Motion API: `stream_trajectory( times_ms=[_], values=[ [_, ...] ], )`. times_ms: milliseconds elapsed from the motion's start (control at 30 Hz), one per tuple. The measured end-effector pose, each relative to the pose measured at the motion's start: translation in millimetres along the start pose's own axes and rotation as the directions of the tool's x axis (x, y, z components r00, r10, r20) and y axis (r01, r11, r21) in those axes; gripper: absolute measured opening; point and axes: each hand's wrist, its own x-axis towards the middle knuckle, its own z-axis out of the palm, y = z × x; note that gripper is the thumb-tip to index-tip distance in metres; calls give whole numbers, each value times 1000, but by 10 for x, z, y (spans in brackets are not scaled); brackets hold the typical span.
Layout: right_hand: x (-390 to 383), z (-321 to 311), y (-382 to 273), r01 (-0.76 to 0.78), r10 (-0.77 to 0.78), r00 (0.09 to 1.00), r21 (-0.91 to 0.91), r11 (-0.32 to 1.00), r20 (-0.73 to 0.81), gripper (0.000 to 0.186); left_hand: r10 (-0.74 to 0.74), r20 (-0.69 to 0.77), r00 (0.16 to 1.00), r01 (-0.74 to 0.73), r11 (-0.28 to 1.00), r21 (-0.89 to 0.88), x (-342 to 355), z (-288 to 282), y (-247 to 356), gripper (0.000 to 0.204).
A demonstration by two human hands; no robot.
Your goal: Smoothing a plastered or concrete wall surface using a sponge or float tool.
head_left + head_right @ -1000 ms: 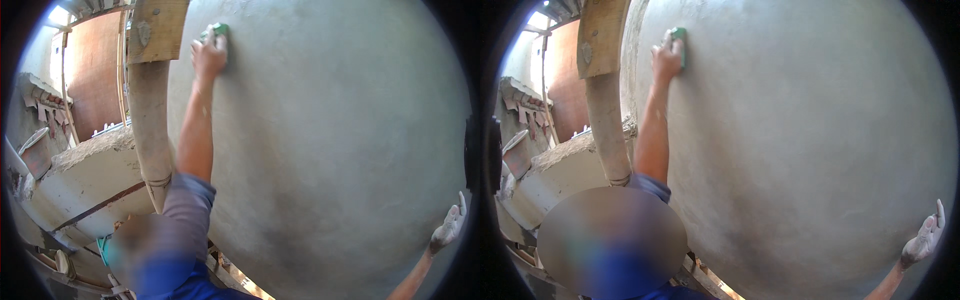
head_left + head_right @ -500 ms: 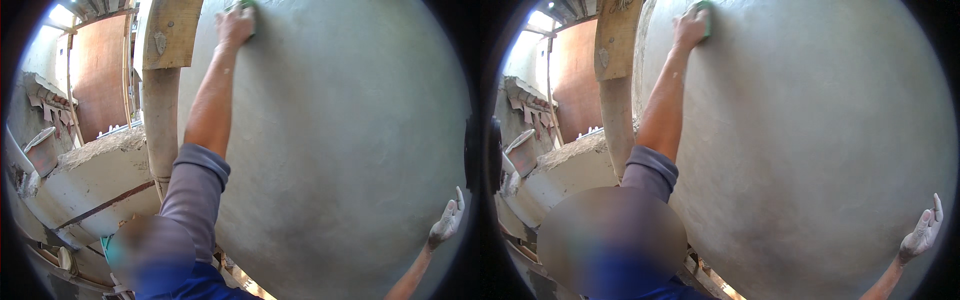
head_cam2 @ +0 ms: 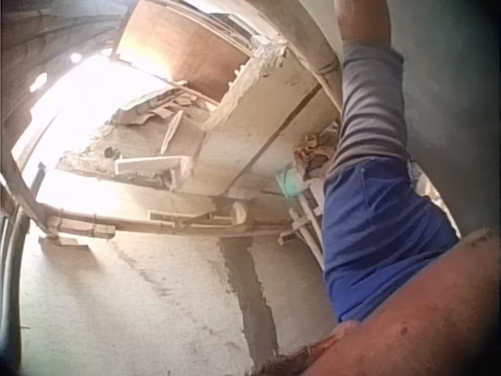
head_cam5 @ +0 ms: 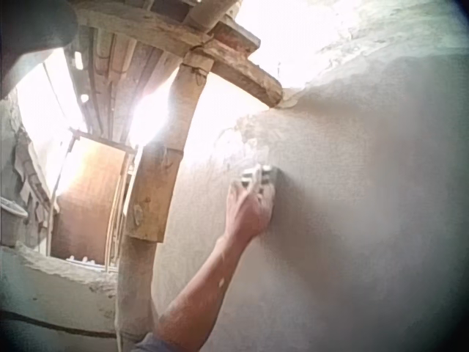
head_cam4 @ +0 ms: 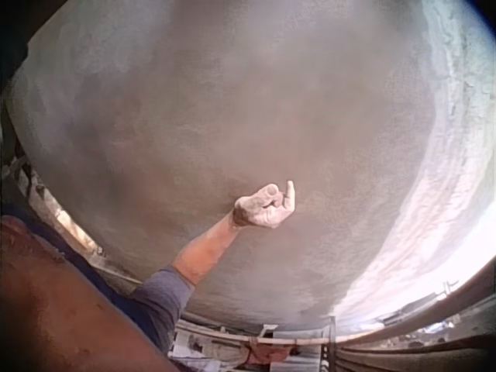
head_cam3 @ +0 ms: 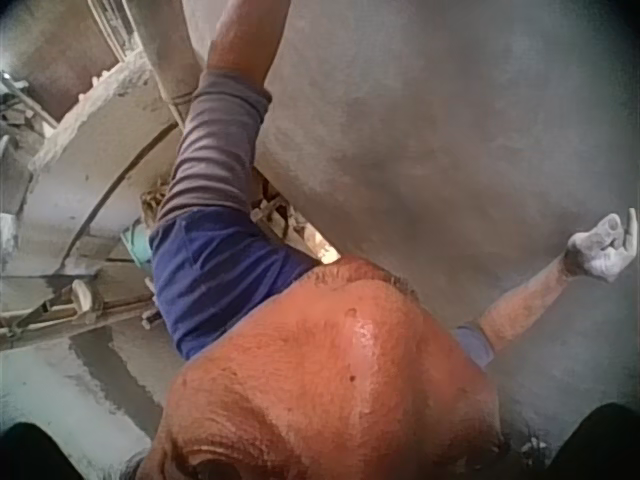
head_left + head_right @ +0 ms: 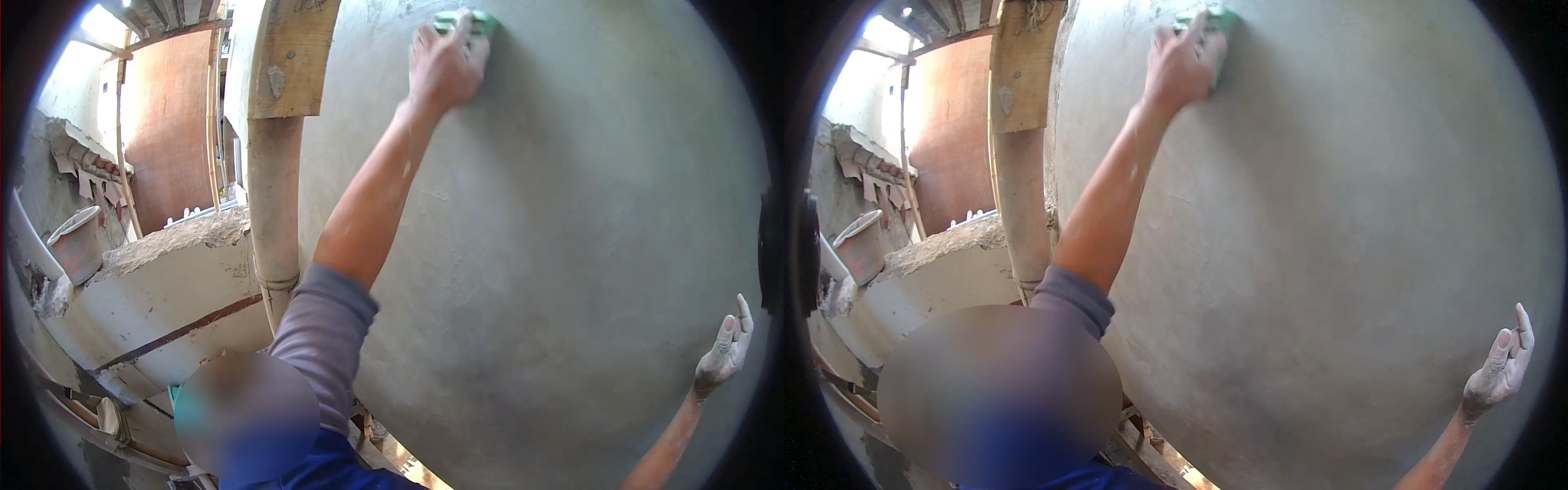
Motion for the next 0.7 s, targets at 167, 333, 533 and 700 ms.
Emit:
stream_trajectory(
  times_ms=[167, 333, 533, 700],
  values=[
    [18, 122, -140, -35, 35, 999, -11, 999, 35, 32, -161, 1, 987, 160, 984, 81, -170, -267, -466, 52],
    [15, 140, -111, 11, -9, 999, -42, 999, 39, 32, -43, 411, 910, -160, 880, 447, 630, -276, 361, 62],
    [27, 51, -163, -10, 11, 1000, -34, 999, 26, 31, 176, 81, 981, -167, 980, -109, -470, -231, 783, 55],
    [23, 119, -218, 11, -7, 999, -90, 996, 44, 30, 9, 136, 991, -4, 999, -35, 365, -257, 777, 56]
  ],
)
